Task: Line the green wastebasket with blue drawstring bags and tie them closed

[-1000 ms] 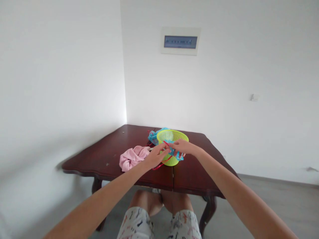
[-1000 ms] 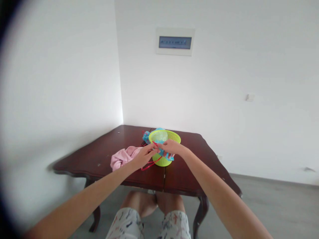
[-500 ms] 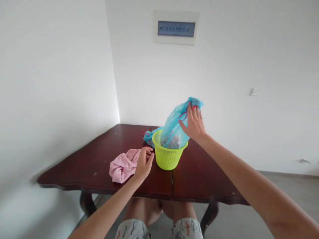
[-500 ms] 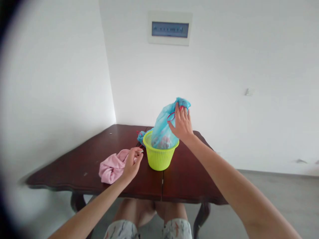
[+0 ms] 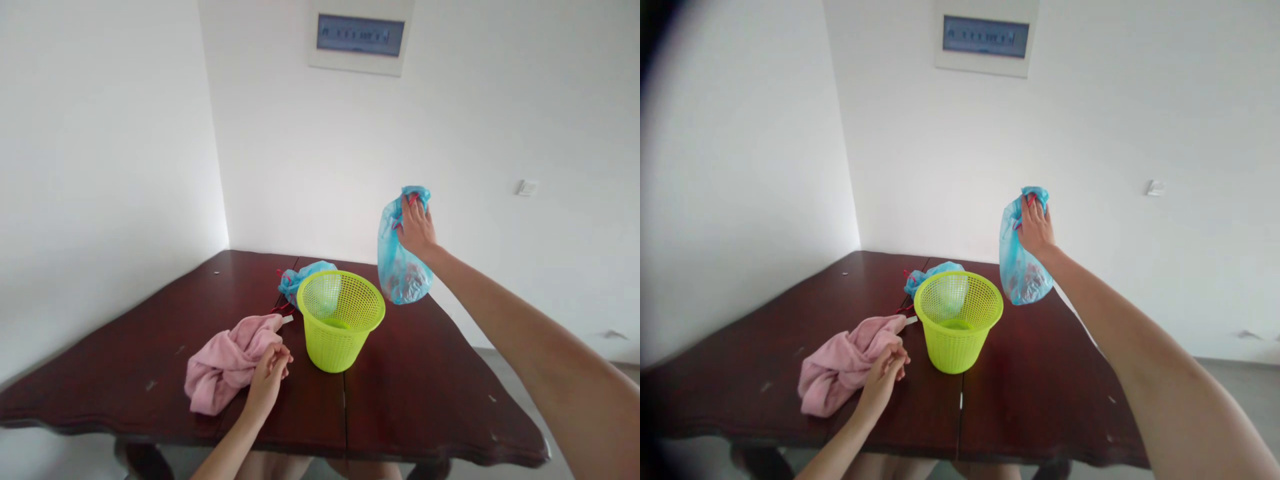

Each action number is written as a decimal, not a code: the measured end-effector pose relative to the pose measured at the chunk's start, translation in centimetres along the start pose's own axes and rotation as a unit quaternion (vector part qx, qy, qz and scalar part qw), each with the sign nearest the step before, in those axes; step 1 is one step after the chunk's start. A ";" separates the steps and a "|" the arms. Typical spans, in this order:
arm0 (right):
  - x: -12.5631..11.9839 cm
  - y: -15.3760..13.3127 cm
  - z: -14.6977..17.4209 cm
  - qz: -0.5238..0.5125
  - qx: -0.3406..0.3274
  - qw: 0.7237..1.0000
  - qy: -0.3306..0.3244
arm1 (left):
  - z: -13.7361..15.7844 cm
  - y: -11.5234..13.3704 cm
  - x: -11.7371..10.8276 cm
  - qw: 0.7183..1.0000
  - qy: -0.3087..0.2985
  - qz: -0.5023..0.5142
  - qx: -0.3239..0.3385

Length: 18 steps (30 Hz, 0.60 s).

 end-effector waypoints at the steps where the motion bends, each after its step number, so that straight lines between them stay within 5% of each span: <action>1: 1.1 -0.1 0.4 -0.020 0.004 1.000 -0.011 | 0.0 0.0 0.0 1.000 -0.004 0.002 -0.001; 4: 3.9 -1.5 2.1 -0.161 0.066 0.982 -0.077 | 0.6 -0.1 -0.1 0.999 -0.034 -0.011 0.011; 8: 4.7 -5.2 5.3 -0.439 0.190 0.864 -0.158 | 2.2 0.2 -1.1 0.992 -0.032 -0.070 0.097; 11: 0.7 -6.7 8.6 -0.524 0.246 0.815 -0.029 | 3.0 1.6 -3.0 0.956 0.041 -0.146 0.249; 14: -5.7 -6.9 14.2 -0.499 0.281 0.817 0.072 | 2.2 3.2 -5.3 0.879 0.096 -0.298 0.360; 18: -12.3 -7.9 25.6 -0.384 0.336 0.857 0.073 | -0.7 2.6 -8.8 0.799 0.157 -0.515 0.268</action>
Point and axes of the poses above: each hand's wrist, its own z-axis away from the middle knuckle, its own x-axis out of the palm, y = z × x, the point moved 2 cm from there along -z, towards the middle knuckle, and after that the axes turned 12 degrees about y, right-handed, at the moved point
